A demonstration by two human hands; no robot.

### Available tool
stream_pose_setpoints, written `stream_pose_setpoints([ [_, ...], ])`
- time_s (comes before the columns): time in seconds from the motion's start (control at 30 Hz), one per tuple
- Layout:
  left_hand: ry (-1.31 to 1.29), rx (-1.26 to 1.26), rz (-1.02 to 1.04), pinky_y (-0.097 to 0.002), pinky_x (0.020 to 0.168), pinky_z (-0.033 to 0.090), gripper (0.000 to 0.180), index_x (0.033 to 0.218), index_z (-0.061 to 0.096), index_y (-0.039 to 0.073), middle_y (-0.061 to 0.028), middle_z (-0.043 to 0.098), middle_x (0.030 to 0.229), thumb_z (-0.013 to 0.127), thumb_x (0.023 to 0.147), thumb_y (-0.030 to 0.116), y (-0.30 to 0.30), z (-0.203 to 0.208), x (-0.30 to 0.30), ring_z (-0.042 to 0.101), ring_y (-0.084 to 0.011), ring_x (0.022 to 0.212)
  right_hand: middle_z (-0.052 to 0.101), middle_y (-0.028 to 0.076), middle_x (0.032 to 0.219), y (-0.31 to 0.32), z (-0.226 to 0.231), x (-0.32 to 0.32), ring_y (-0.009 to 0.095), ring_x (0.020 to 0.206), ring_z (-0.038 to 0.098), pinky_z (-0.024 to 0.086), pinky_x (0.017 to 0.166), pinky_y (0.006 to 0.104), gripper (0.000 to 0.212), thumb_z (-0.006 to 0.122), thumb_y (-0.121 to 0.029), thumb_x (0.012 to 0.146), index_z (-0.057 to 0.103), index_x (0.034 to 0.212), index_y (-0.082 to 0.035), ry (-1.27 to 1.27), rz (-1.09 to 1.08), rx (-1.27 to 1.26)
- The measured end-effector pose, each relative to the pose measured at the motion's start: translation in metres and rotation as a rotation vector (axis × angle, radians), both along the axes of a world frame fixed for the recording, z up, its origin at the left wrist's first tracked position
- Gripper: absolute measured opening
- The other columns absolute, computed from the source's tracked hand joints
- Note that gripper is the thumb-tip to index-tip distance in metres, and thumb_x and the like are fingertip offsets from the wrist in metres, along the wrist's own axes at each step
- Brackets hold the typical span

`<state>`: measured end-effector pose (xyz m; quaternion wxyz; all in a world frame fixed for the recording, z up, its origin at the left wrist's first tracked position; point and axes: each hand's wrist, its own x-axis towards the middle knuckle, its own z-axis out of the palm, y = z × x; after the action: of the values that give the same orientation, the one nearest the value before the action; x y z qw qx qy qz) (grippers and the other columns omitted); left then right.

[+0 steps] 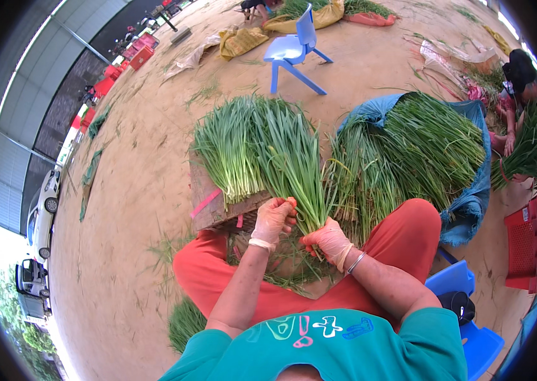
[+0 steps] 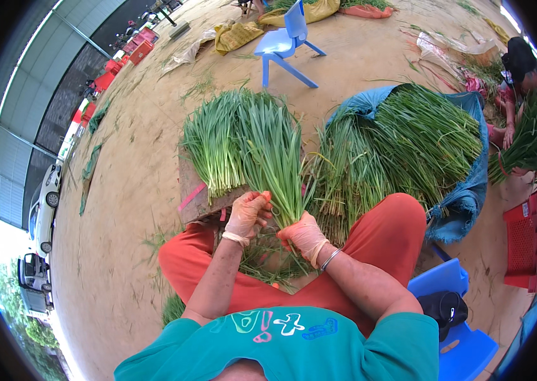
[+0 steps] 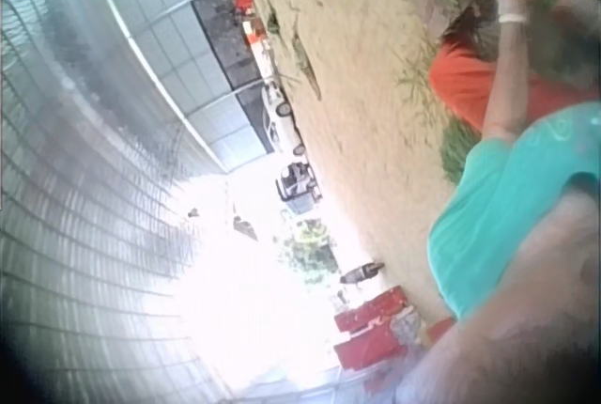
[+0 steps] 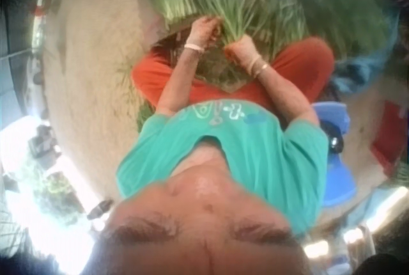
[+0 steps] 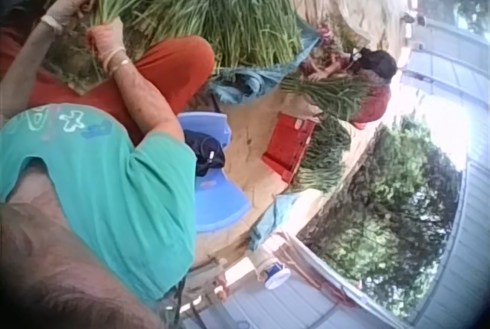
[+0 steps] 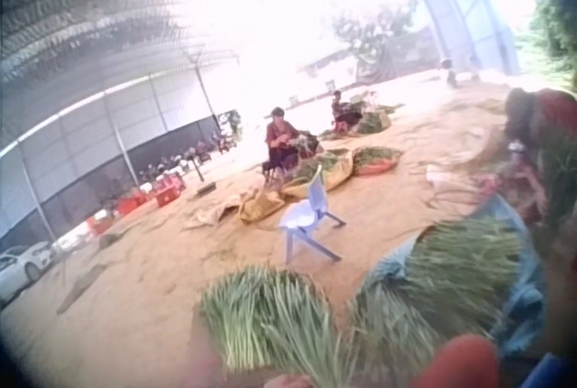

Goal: The person sorts through a pile of green leaves by hand, removes individual stems, gathers the remaining leaves into a bundle, and ties the bundle with a thin red strip.

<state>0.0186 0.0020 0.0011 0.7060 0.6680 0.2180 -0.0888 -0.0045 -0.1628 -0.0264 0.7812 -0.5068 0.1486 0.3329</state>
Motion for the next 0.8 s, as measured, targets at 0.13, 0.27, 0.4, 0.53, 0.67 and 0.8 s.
stream_pose_setpoints([
  [0.13,0.059,-0.017,-0.004,-0.0221,0.037,0.035,0.021,0.087,0.063,0.007,-0.0015,0.059,0.066,0.075,0.087,0.024,-0.014,-0.014,0.014,0.055,-0.0102,0.051,0.063,0.011,0.073,-0.003,-0.010,0.000,0.018,0.050,0.059,0.045,0.039,0.0299,0.051,0.075,0.011,0.069,0.047,0.111,-0.001,-0.080,-0.001,-0.058],
  [0.27,-0.023,-0.098,0.101,-0.0231,0.042,0.038,0.017,0.088,0.064,0.005,-0.0025,0.060,0.067,0.074,0.088,0.019,-0.015,-0.011,0.000,0.056,-0.0112,0.054,0.066,0.013,0.076,-0.012,-0.004,0.008,0.018,0.050,0.060,0.045,0.040,0.0295,0.050,0.074,0.010,0.071,0.048,0.112,-0.001,0.083,0.048,0.113],
  [0.4,-0.194,-0.165,0.122,-0.0246,0.046,0.042,0.016,0.091,0.064,0.005,-0.0032,0.063,0.071,0.074,0.088,0.018,-0.004,-0.007,-0.038,0.058,-0.0130,0.056,0.068,0.015,0.079,-0.020,-0.010,0.013,0.018,0.053,0.061,0.045,0.040,0.0296,0.041,0.074,0.008,0.074,0.050,0.107,0.000,0.129,0.064,0.195],
  [0.53,-0.184,-0.223,0.225,-0.0245,0.049,0.042,0.014,0.089,0.065,0.005,-0.0040,0.064,0.070,0.074,0.088,0.016,0.028,-0.005,-0.069,0.059,-0.0128,0.057,0.065,0.013,0.076,-0.023,0.003,0.016,0.017,0.055,0.060,0.045,0.041,0.0296,0.041,0.076,0.005,0.074,0.045,0.100,0.000,0.138,0.039,0.253],
  [0.67,0.159,0.135,-0.101,-0.0264,0.059,0.049,0.023,0.099,0.068,0.002,-0.0068,0.068,0.080,0.076,0.084,0.018,0.062,-0.019,-0.095,0.064,-0.0154,0.066,0.064,0.014,0.080,-0.026,0.006,0.017,0.017,0.058,0.061,0.046,0.042,0.0302,0.048,0.077,0.006,0.073,0.041,0.104,0.001,0.111,0.016,0.250],
  [0.8,0.031,0.896,-0.325,-0.0323,0.080,0.053,0.039,0.114,0.065,-0.004,-0.0164,0.072,0.098,0.073,0.082,0.018,0.070,-0.040,-0.090,0.069,-0.0242,0.093,0.064,0.012,0.080,-0.023,0.020,0.011,0.017,0.056,0.060,0.043,0.041,0.0290,0.048,0.076,0.006,0.073,0.043,0.107,-0.002,0.059,0.008,0.190],
])
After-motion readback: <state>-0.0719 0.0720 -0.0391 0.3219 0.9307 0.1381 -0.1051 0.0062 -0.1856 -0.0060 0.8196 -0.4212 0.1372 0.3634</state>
